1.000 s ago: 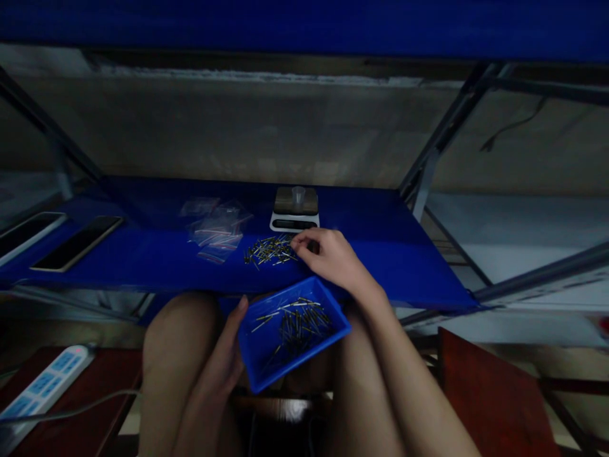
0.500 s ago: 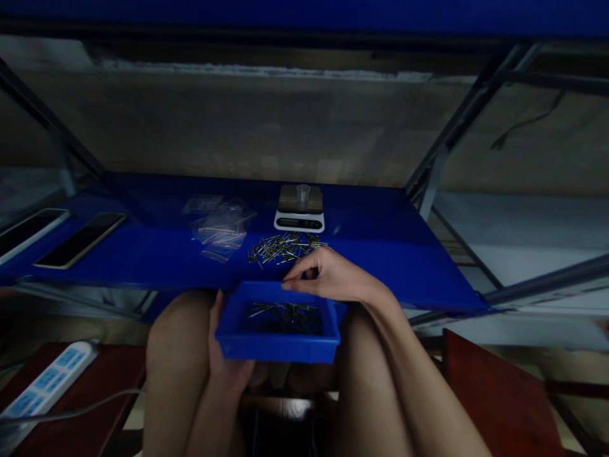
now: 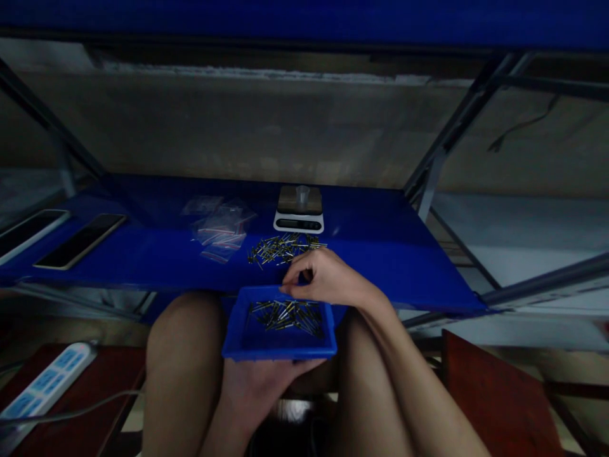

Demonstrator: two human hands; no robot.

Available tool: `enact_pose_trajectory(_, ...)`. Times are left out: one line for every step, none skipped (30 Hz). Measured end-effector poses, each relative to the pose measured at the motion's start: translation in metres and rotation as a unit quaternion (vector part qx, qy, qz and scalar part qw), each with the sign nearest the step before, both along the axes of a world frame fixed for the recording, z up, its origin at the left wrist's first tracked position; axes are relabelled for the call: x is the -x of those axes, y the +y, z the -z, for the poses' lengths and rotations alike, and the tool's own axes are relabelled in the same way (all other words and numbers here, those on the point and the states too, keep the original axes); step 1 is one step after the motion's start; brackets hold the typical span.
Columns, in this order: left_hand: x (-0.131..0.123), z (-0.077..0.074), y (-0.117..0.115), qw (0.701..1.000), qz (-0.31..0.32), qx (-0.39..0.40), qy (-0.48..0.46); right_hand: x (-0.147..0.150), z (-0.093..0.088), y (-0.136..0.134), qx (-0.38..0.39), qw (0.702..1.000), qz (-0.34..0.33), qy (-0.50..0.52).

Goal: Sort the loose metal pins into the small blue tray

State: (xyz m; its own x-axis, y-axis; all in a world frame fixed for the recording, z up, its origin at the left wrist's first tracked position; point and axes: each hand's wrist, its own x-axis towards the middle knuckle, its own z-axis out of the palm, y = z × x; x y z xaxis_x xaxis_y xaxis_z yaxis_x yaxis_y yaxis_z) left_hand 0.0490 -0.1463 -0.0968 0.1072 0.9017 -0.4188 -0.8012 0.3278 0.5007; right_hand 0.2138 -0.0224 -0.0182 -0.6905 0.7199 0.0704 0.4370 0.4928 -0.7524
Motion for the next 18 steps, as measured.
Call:
enact_pose_trajectory(-0.003,0.001,-0.002,1.0,0.008,0.002,-0.014,0.0,0.002,0.001,-0.005,1.0,0.007,-0.025)
enact_pose_trajectory(-0.006,0.003,-0.003,1.0,0.015,0.005,-0.027,0.001,0.004,0.002,-0.011,0.998,0.017,-0.053)
enact_pose_trajectory(-0.009,0.004,-0.003,0.999,0.018,0.007,-0.037,0.001,0.005,0.002,-0.017,0.996,0.028,-0.078)
enact_pose_trajectory(-0.011,0.006,-0.003,0.999,0.021,0.01,-0.045,0.001,0.007,0.003,-0.021,0.994,0.038,-0.098)
enact_pose_trajectory(-0.013,0.008,-0.002,0.998,0.021,0.012,-0.058,0.001,0.008,0.004,-0.023,0.992,0.044,-0.113)
enact_pose_trajectory(-0.015,0.009,-0.001,0.997,0.018,0.017,-0.077,0.001,0.009,0.004,-0.024,0.991,0.047,-0.125)
enact_pose_trajectory(-0.016,0.011,-0.001,0.994,0.01,0.024,-0.104,0.001,0.01,0.004,-0.024,0.989,0.049,-0.135)
enact_pose_trajectory(-0.017,0.013,0.0,0.99,-0.003,0.032,-0.134,0.001,0.011,0.004,-0.025,0.988,0.049,-0.145)
enact_pose_trajectory(-0.018,0.015,0.001,0.986,-0.017,0.041,-0.162,0.002,0.012,0.003,-0.026,0.986,0.05,-0.157)
enact_pose_trajectory(-0.018,0.017,0.001,0.981,-0.032,0.049,-0.185,0.003,0.012,0.003,-0.029,0.984,0.05,-0.169)
enact_pose_trajectory(-0.018,0.019,0.0,0.978,-0.046,0.058,-0.197,0.004,0.013,0.002,-0.032,0.982,0.051,-0.18)
enact_pose_trajectory(-0.018,0.021,0.0,0.976,-0.062,0.068,-0.198,0.005,0.013,0.001,-0.034,0.98,0.052,-0.189)
enact_pose_trajectory(-0.017,0.022,-0.001,0.975,-0.082,0.08,-0.193,0.006,0.012,0.0,-0.036,0.979,0.053,-0.195)
enact_pose_trajectory(-0.016,0.024,-0.003,0.973,-0.106,0.093,-0.185,0.008,0.012,-0.001,-0.037,0.978,0.054,-0.2)
enact_pose_trajectory(-0.015,0.025,-0.004,0.969,-0.135,0.105,-0.176,0.008,0.012,-0.002,-0.038,0.977,0.057,-0.203)
enact_pose_trajectory(-0.014,0.026,-0.006,0.966,-0.166,0.114,-0.164,0.009,0.011,-0.002,-0.037,0.976,0.06,-0.206)
enact_pose_trajectory(-0.014,0.027,-0.008,0.962,-0.194,0.118,-0.149,0.01,0.011,-0.003,-0.035,0.975,0.062,-0.209)
enact_pose_trajectory(-0.014,0.028,-0.01,0.961,-0.215,0.116,-0.132,0.01,0.011,-0.003,-0.035,0.975,0.063,-0.211)
